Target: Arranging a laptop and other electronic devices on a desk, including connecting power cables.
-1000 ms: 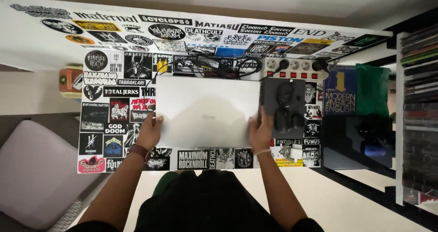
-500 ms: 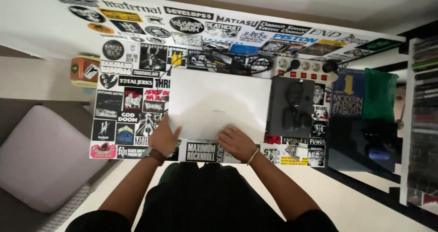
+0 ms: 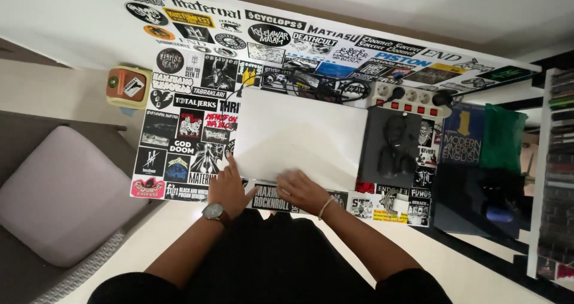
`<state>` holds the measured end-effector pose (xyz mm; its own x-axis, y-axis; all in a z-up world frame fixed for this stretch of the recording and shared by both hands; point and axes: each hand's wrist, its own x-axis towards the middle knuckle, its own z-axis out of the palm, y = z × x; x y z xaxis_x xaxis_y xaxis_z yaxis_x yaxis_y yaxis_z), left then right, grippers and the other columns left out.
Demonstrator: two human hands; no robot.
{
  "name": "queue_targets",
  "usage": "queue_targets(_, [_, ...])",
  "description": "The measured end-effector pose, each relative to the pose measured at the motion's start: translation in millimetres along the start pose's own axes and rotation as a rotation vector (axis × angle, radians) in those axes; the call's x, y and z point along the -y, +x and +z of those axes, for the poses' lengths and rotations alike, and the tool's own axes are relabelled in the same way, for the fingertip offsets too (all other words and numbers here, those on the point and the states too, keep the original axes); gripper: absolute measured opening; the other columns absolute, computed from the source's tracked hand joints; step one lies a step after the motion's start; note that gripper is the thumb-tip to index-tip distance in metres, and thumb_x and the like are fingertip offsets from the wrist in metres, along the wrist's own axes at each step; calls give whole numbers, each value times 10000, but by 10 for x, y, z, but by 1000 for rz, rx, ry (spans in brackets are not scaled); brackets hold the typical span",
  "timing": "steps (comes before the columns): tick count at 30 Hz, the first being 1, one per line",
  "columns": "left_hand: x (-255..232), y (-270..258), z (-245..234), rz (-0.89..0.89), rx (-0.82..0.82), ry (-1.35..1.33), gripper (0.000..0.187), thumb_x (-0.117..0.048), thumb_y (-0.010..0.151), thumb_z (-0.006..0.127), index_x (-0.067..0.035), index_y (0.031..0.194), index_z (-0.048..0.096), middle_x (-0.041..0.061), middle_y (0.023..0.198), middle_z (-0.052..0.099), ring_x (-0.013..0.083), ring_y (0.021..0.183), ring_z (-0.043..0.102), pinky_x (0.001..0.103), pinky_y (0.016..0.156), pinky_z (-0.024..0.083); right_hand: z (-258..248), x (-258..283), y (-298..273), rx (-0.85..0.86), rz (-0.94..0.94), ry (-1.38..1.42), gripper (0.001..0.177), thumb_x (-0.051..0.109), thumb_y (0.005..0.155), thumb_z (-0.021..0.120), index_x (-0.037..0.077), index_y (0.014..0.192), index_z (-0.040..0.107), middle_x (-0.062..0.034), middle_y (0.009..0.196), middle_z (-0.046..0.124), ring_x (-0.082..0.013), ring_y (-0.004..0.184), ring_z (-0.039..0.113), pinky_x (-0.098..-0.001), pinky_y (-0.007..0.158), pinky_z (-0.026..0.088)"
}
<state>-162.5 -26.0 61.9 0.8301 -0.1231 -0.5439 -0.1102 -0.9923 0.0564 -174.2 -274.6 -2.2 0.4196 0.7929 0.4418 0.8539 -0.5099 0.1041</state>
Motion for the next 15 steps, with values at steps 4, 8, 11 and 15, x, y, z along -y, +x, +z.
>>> queue_targets(4, [39,-40,161,-66,-8,135,1226,-823,865,466,102,1604,150,155,1233,645,251,1095,677,403,910,563,104,8,-137,-13,-13,-4,264,60,934,678,161,1176,647,-104,1227,638,-356,1067,642,-488,891,550])
queue_targets(8, [42,-40,305,-107,-76,133,1270,-752,830,598,92,1621,76,130,1218,633,226,1035,674,399,869,550,-111,-60,-59,-10,-53,11,281,55,924,688,187,1169,646,-68,1234,641,-322,1048,646,-458,879,551])
queue_targets(11, [48,-70,291,-144,-4,-4,1220,-720,882,547,108,1616,34,193,1395,557,263,1153,645,418,910,538,-144,-89,-115,-40,-102,18,260,43,941,654,186,1158,658,-72,1225,648,-334,1037,655,-453,868,554])
queue_targets(15, [80,-111,185,-113,-16,31,1231,-675,879,600,114,1608,-1,282,1646,237,330,1350,496,455,1028,474,-158,-133,-126,-36,-125,53,219,38,952,641,168,1127,664,-81,1238,654,-346,1058,660,-456,872,556])
